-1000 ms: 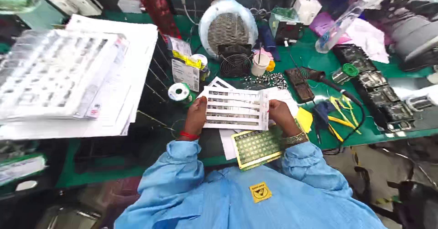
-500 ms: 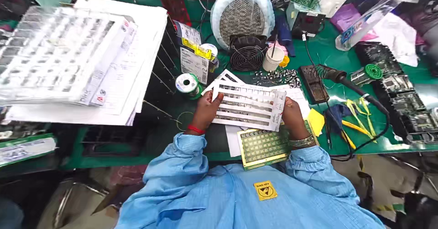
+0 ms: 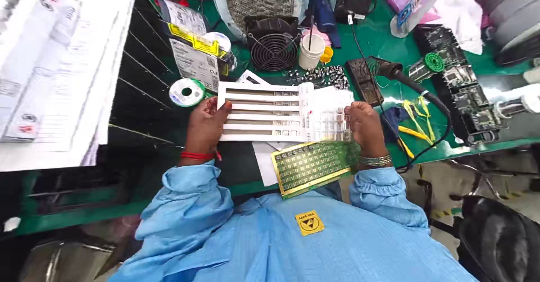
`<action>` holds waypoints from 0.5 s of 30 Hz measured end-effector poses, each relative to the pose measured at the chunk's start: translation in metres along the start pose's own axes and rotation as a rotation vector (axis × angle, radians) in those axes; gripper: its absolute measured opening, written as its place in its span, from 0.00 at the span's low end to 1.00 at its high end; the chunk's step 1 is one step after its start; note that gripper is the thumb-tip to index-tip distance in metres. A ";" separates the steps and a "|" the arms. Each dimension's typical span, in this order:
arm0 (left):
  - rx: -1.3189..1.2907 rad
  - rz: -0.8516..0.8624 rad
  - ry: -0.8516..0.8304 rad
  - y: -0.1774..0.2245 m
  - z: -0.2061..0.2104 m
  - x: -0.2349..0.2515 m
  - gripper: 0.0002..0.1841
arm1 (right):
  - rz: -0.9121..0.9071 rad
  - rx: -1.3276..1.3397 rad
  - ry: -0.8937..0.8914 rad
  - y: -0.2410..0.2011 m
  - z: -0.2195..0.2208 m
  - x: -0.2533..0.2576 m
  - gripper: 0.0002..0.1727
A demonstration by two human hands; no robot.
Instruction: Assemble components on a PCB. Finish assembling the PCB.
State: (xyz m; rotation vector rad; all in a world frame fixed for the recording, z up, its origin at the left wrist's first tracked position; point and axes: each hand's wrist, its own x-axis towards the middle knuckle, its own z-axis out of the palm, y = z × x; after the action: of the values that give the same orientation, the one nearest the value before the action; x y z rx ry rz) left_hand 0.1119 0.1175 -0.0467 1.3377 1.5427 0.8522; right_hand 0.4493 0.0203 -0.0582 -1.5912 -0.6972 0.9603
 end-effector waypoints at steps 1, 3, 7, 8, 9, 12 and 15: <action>0.036 0.027 0.021 -0.001 -0.003 0.001 0.22 | 0.012 0.000 0.005 0.003 -0.005 0.000 0.09; 0.099 0.069 0.037 -0.003 -0.011 0.002 0.23 | 0.031 -0.004 0.017 0.007 -0.012 -0.003 0.09; 0.168 0.050 0.064 -0.002 -0.022 -0.001 0.24 | 0.070 -0.005 0.026 0.012 -0.022 -0.016 0.08; 0.177 0.052 0.080 -0.002 -0.025 -0.001 0.24 | 0.080 0.014 0.037 0.013 -0.025 -0.017 0.08; 0.175 0.054 0.093 -0.001 -0.026 -0.001 0.24 | 0.087 0.039 0.055 0.013 -0.028 -0.017 0.08; 0.165 0.060 0.101 -0.001 -0.026 -0.003 0.23 | 0.075 0.102 0.112 0.013 -0.041 -0.020 0.12; 0.166 0.068 0.106 -0.003 -0.024 -0.001 0.23 | 0.067 0.129 0.181 0.013 -0.053 -0.024 0.19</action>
State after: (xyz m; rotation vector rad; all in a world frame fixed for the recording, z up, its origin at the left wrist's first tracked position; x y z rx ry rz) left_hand 0.0881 0.1173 -0.0406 1.4918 1.6889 0.8638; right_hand 0.4825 -0.0290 -0.0620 -1.5725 -0.4507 0.8794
